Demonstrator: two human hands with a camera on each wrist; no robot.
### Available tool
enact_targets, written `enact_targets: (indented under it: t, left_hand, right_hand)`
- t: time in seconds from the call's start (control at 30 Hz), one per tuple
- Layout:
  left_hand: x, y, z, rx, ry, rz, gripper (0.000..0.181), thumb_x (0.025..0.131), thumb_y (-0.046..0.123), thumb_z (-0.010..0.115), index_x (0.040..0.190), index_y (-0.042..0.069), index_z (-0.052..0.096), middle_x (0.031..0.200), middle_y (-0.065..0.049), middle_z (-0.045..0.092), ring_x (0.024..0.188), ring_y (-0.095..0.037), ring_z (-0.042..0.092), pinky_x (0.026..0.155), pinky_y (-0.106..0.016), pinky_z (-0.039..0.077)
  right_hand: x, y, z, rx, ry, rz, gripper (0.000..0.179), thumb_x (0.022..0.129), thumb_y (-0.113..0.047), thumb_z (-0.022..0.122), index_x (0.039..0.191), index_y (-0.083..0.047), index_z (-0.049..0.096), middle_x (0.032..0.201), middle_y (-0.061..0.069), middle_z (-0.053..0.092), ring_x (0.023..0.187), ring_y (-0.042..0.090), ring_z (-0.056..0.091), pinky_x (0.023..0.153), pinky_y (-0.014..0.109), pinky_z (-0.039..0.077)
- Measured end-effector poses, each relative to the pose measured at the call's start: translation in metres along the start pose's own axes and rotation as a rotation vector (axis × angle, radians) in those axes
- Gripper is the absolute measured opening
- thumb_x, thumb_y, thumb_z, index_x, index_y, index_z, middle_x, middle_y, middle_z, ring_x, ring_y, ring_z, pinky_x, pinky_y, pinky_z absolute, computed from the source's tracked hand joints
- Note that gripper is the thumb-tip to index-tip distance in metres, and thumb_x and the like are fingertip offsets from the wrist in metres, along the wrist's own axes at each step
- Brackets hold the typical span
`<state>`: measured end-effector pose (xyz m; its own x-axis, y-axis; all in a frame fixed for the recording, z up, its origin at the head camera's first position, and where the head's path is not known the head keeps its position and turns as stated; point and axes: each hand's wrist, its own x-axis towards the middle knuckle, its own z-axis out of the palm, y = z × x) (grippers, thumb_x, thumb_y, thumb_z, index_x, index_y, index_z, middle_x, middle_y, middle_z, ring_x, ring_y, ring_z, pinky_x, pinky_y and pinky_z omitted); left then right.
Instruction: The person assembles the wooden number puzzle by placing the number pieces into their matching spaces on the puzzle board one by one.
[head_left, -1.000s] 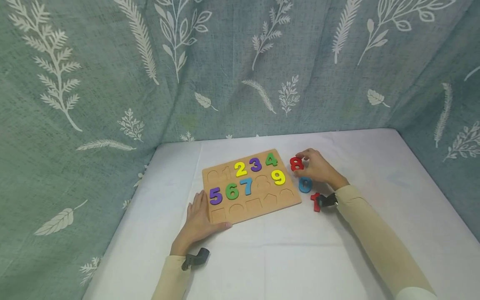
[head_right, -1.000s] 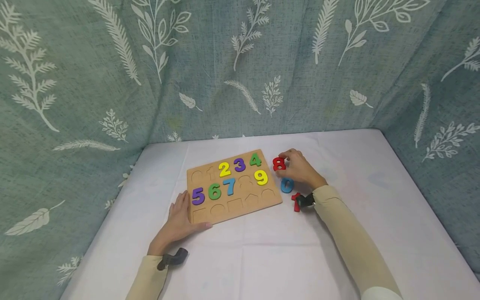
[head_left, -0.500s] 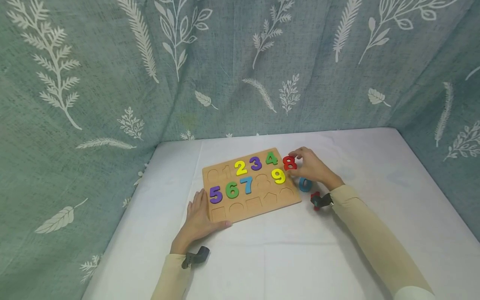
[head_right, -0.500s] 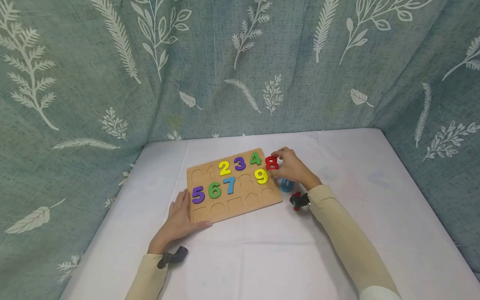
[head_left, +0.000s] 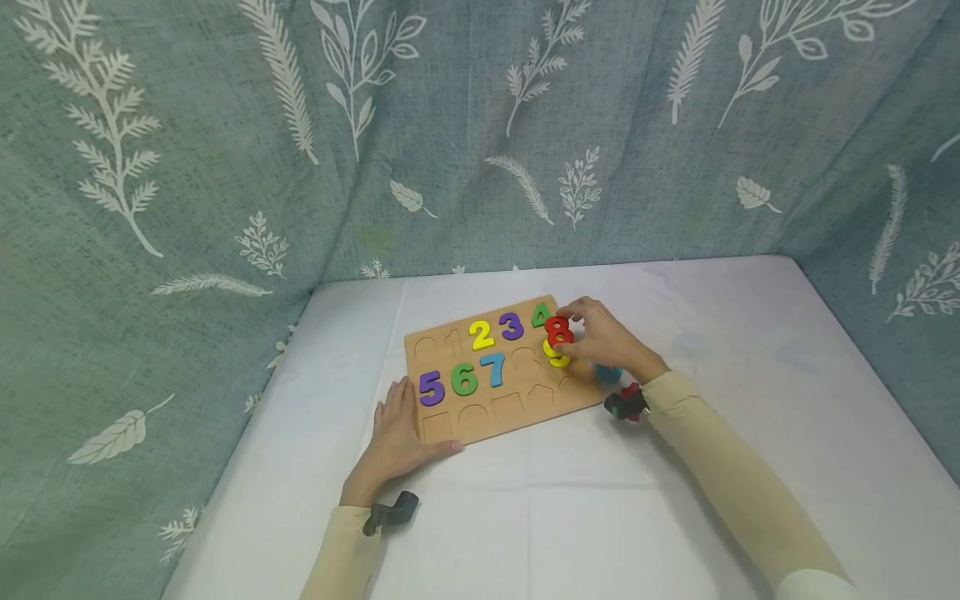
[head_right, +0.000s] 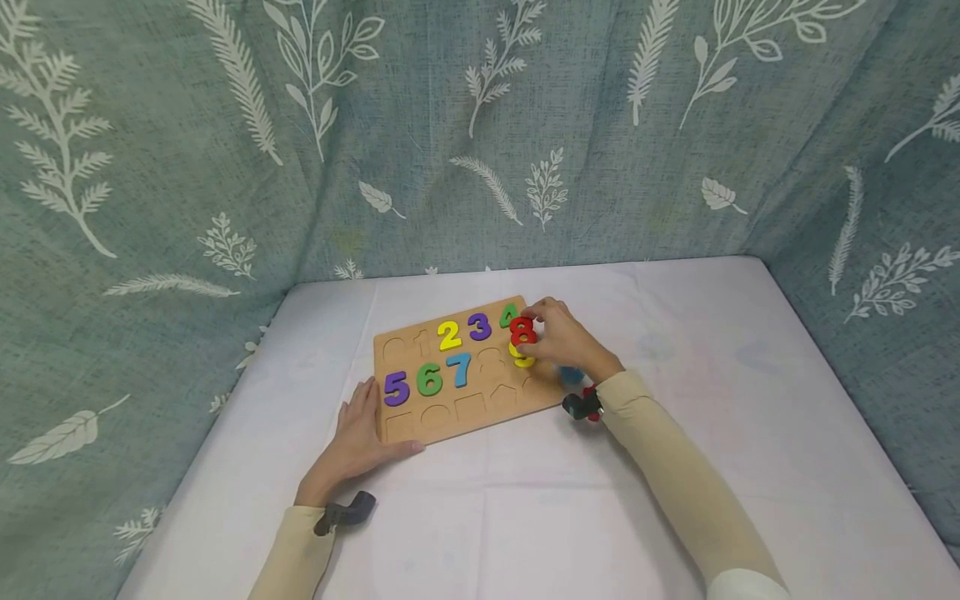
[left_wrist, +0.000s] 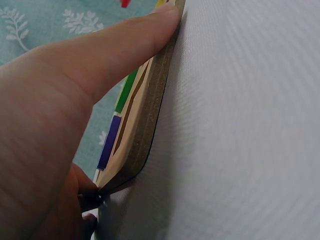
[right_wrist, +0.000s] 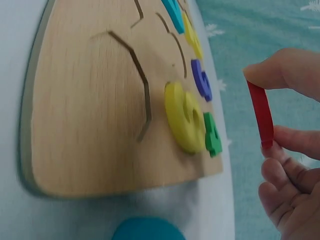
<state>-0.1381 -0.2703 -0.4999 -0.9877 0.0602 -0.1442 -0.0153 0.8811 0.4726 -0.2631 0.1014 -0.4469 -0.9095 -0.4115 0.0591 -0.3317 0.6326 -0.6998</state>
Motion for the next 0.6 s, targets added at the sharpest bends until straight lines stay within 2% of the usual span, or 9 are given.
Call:
enact_targets:
  t: [0.27,0.6]
  left_hand:
    - [-0.001,0.0,0.001,-0.006,0.005,0.003,0.151,0.064,0.08,0.08,0.166,0.006,-0.002,0.176,-0.017,-0.002,0.163,-0.038,-0.006,0.132,-0.063,-0.003]
    - [-0.001,0.001,0.0,-0.007,-0.012,-0.009,0.15,0.065,0.08,0.08,0.166,0.008,-0.004,0.176,-0.017,-0.004,0.163,-0.037,-0.008,0.132,-0.063,-0.003]
  right_hand:
    - [0.002,-0.012,0.01,-0.014,-0.011,0.0,0.06,0.084,-0.025,0.083,0.135,-0.001,0.063,0.134,0.016,0.058,0.128,0.035,0.05,0.105,0.054,0.052]
    - [0.008,-0.017,0.024,-0.011,-0.03,-0.032,0.06,0.084,-0.023,0.085,0.137,-0.003,0.064,0.139,0.017,0.058,0.135,0.035,0.046,0.11,0.055,0.05]
